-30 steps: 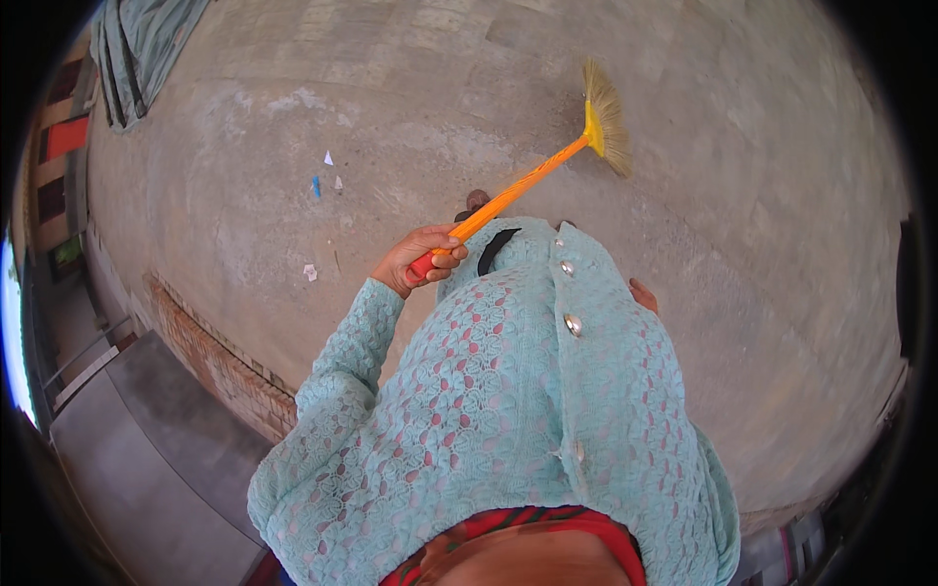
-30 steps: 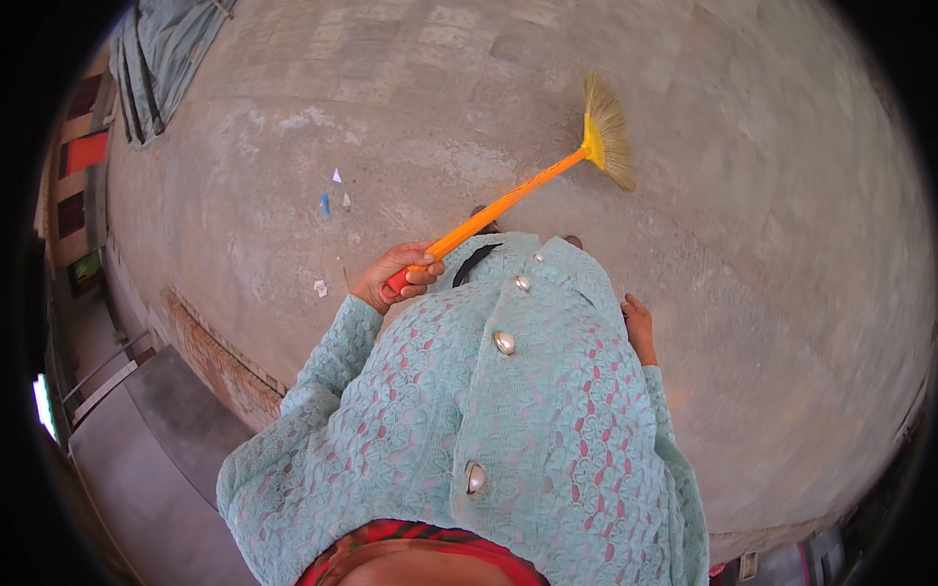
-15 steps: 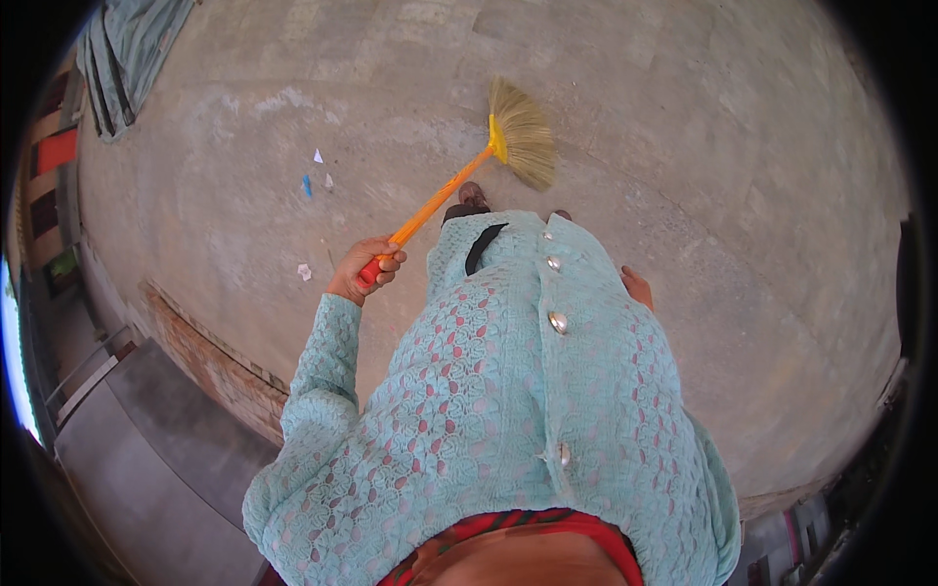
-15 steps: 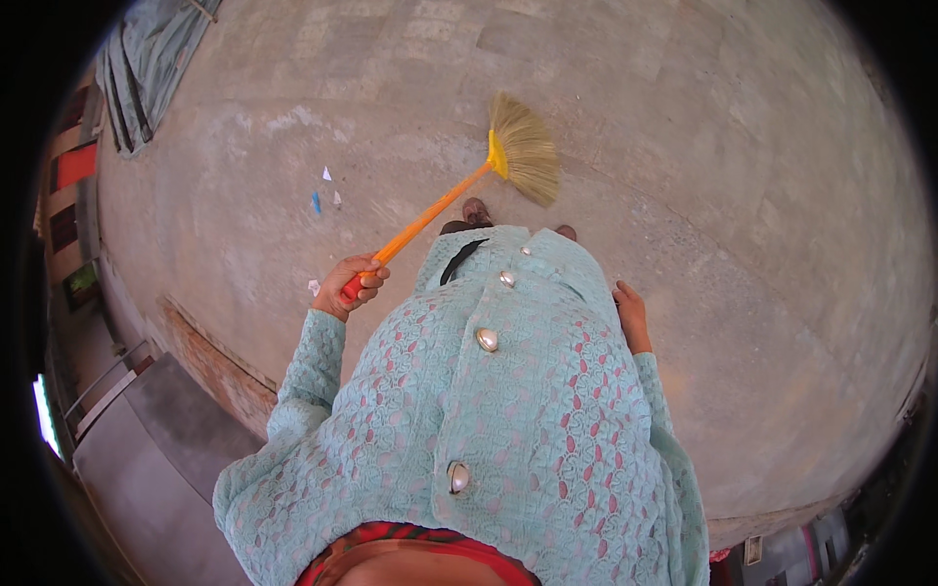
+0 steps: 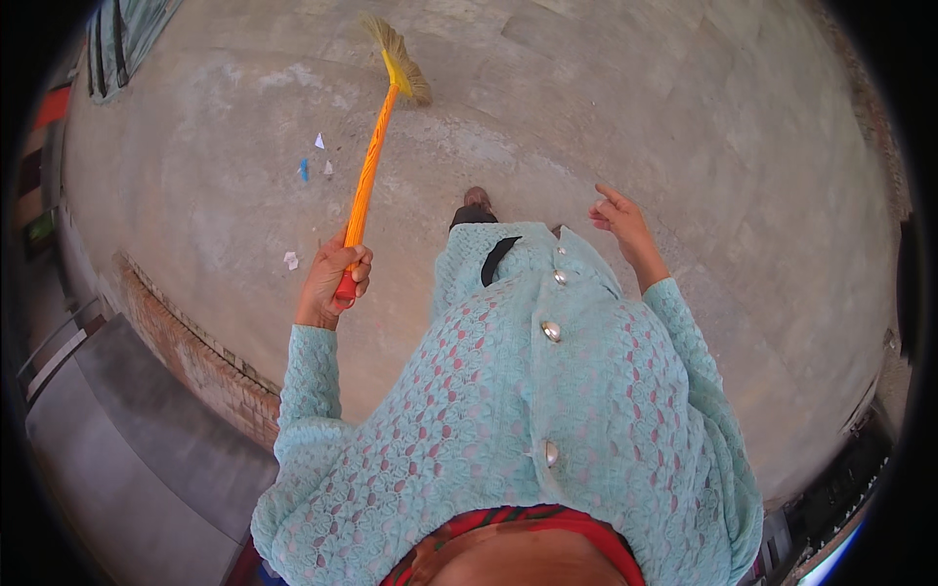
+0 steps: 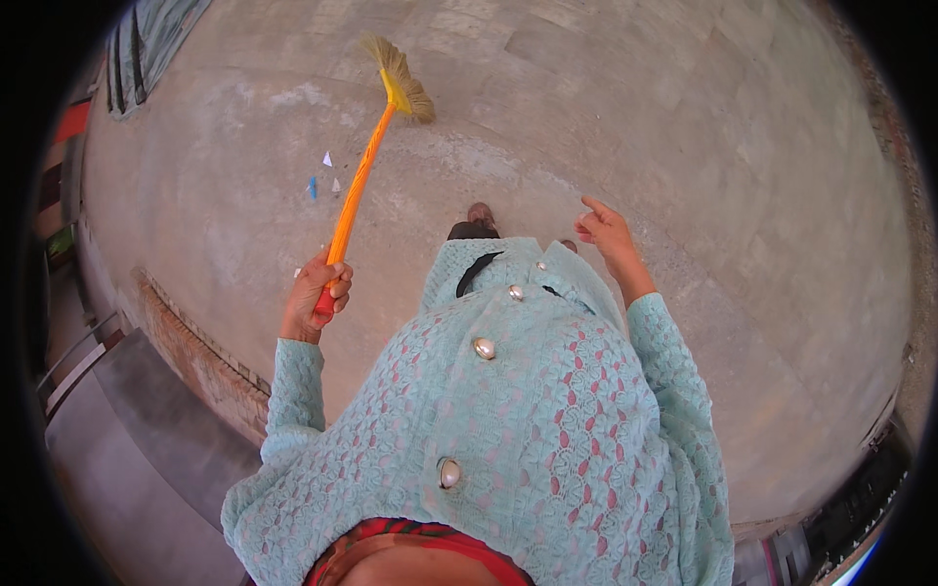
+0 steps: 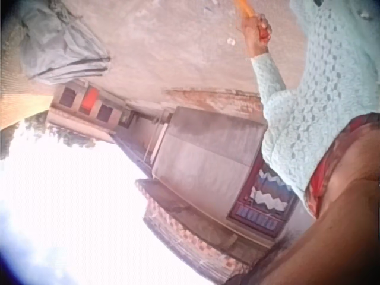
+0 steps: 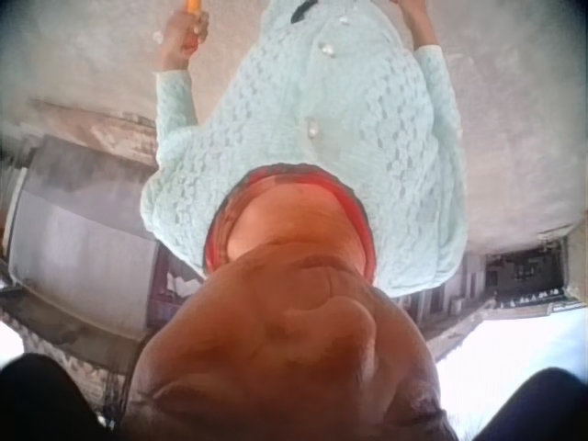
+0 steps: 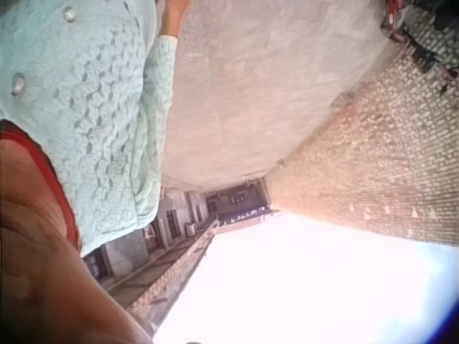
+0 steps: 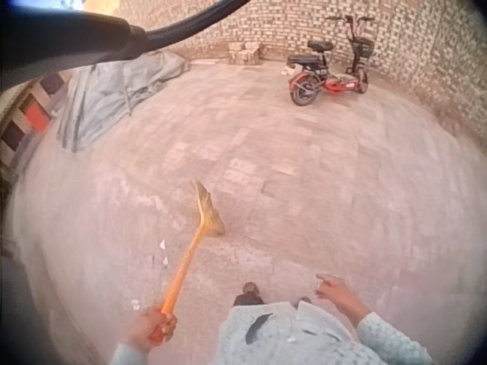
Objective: The person sweeps a concrete patio area using a yellow broom, moving debris and dust toward the edges of the space. The person repeatedly sweeps different sections of the patio, including areas near a brick border and a patterned mat.
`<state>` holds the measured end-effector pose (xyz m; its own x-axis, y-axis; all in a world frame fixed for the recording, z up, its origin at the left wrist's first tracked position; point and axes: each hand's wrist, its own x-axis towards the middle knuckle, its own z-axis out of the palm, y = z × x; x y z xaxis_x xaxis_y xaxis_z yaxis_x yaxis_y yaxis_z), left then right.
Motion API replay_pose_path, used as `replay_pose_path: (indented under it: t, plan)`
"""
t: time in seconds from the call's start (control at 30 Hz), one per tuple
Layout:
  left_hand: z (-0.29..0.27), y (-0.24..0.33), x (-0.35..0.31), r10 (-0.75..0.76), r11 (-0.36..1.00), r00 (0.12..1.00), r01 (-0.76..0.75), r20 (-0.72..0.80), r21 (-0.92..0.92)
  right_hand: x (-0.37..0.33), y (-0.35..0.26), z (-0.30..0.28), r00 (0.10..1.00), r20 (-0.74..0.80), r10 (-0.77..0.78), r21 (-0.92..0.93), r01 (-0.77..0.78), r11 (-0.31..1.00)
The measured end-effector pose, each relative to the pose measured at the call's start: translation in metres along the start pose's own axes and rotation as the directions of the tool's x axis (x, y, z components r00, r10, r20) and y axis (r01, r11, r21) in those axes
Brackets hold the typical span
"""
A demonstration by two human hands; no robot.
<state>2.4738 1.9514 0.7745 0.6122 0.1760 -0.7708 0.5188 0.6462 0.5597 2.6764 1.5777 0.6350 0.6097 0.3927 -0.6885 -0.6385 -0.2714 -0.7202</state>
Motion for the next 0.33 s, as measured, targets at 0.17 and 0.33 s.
replay_pose_path:
  t: [0.17, 0.33]
  plan:
    - [0.065, 0.01, -0.005, -0.125, 0.992, 0.957, 0.127, 0.26, 0.009, -0.016, -0.032, 0.041, 0.99, 0.095, 0.102, 0.209, -0.12, 0.971]
    - [0.116, 0.023, 0.016, -0.29, 0.957, 0.82, 0.237, 0.494, 0.167, -0.032, -0.047, 0.06, 0.951, 0.222, 0.217, 0.564, -0.307, 0.767]
